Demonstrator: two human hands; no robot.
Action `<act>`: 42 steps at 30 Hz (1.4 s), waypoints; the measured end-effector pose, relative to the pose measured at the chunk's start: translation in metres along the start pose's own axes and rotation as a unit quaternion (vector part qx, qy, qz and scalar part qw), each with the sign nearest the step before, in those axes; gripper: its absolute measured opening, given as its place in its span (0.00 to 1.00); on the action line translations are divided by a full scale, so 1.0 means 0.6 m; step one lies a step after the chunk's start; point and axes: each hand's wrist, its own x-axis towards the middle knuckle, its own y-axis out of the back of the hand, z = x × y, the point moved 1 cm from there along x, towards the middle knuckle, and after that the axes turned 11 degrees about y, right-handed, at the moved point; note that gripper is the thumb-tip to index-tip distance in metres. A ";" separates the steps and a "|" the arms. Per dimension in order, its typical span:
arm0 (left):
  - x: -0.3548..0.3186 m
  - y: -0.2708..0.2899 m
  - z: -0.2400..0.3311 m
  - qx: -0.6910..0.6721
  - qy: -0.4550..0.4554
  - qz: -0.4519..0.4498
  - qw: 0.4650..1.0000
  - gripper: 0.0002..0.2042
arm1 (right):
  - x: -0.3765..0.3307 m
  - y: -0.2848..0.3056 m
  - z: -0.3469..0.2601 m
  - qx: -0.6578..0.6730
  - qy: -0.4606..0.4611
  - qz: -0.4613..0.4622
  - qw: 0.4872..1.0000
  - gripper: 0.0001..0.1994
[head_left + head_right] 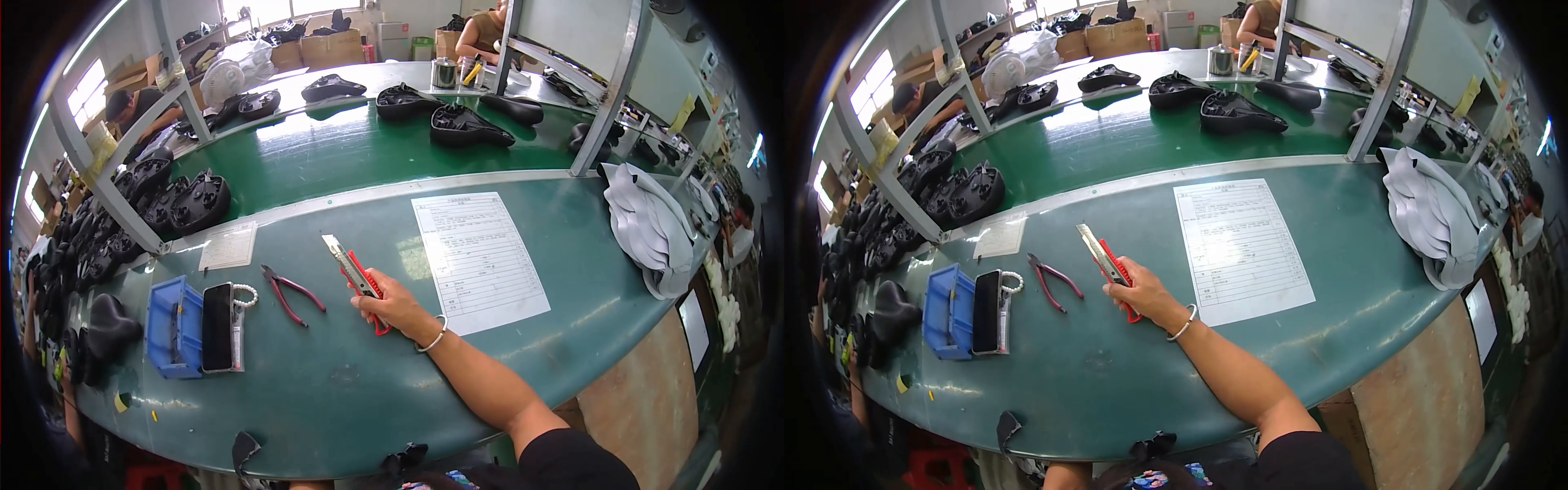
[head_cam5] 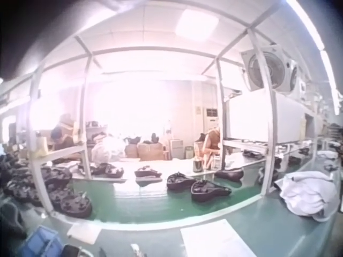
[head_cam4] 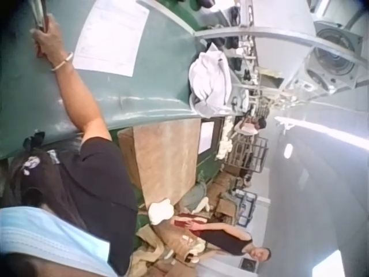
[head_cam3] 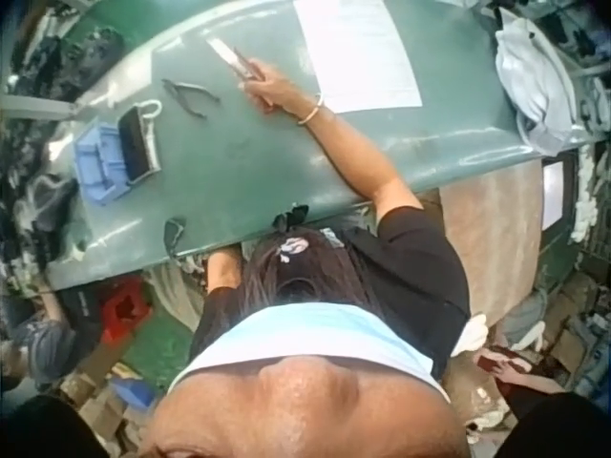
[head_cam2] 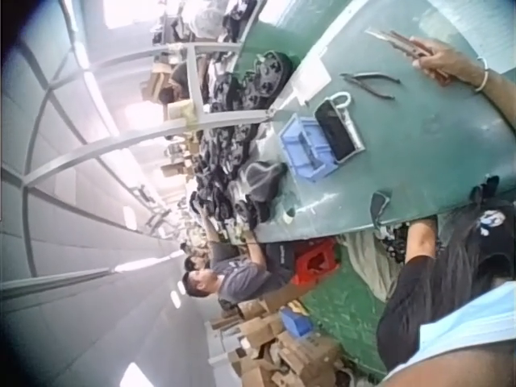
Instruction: Trimming excess material from bicycle seats using a utility knife.
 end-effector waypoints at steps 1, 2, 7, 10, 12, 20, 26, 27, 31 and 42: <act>-0.005 0.003 -0.004 -0.001 0.010 0.000 1.000 0.13 | 0.000 0.002 -0.004 0.002 -0.009 -0.002 1.000 0.14; -0.009 0.006 -0.007 -0.001 0.021 0.001 1.000 0.13 | -0.002 0.003 -0.006 0.003 -0.019 -0.003 1.000 0.14; -0.037 0.037 -0.017 0.015 0.076 -0.001 0.997 0.14 | 0.005 -0.005 -0.005 -0.002 -0.001 -0.006 1.000 0.15; -0.058 0.048 -0.022 0.020 0.113 0.011 0.993 0.14 | 0.021 0.009 0.000 0.045 -0.015 -0.004 0.999 0.15; -0.079 0.055 -0.026 0.019 0.140 0.025 0.990 0.14 | 0.044 0.031 0.010 0.076 -0.025 0.026 0.996 0.15; -0.141 0.044 -0.020 -0.012 0.243 0.058 0.968 0.15 | 0.208 0.249 0.056 -0.007 0.041 0.210 0.977 0.14; -0.203 0.026 0.211 -0.132 0.073 0.262 0.953 0.11 | 0.309 0.299 0.054 -0.058 0.069 0.254 0.963 0.12; -0.189 0.045 0.248 -0.138 -0.016 0.332 0.933 0.09 | 0.319 0.307 0.054 -0.055 0.070 0.261 0.961 0.12; -0.058 0.163 0.372 0.009 -0.181 0.518 0.836 0.08 | 0.358 0.306 0.067 -0.078 0.074 0.262 0.959 0.11; 0.172 0.239 0.498 -0.009 -0.288 0.483 0.827 0.05 | 0.554 0.401 0.112 -0.092 0.128 0.242 0.957 0.17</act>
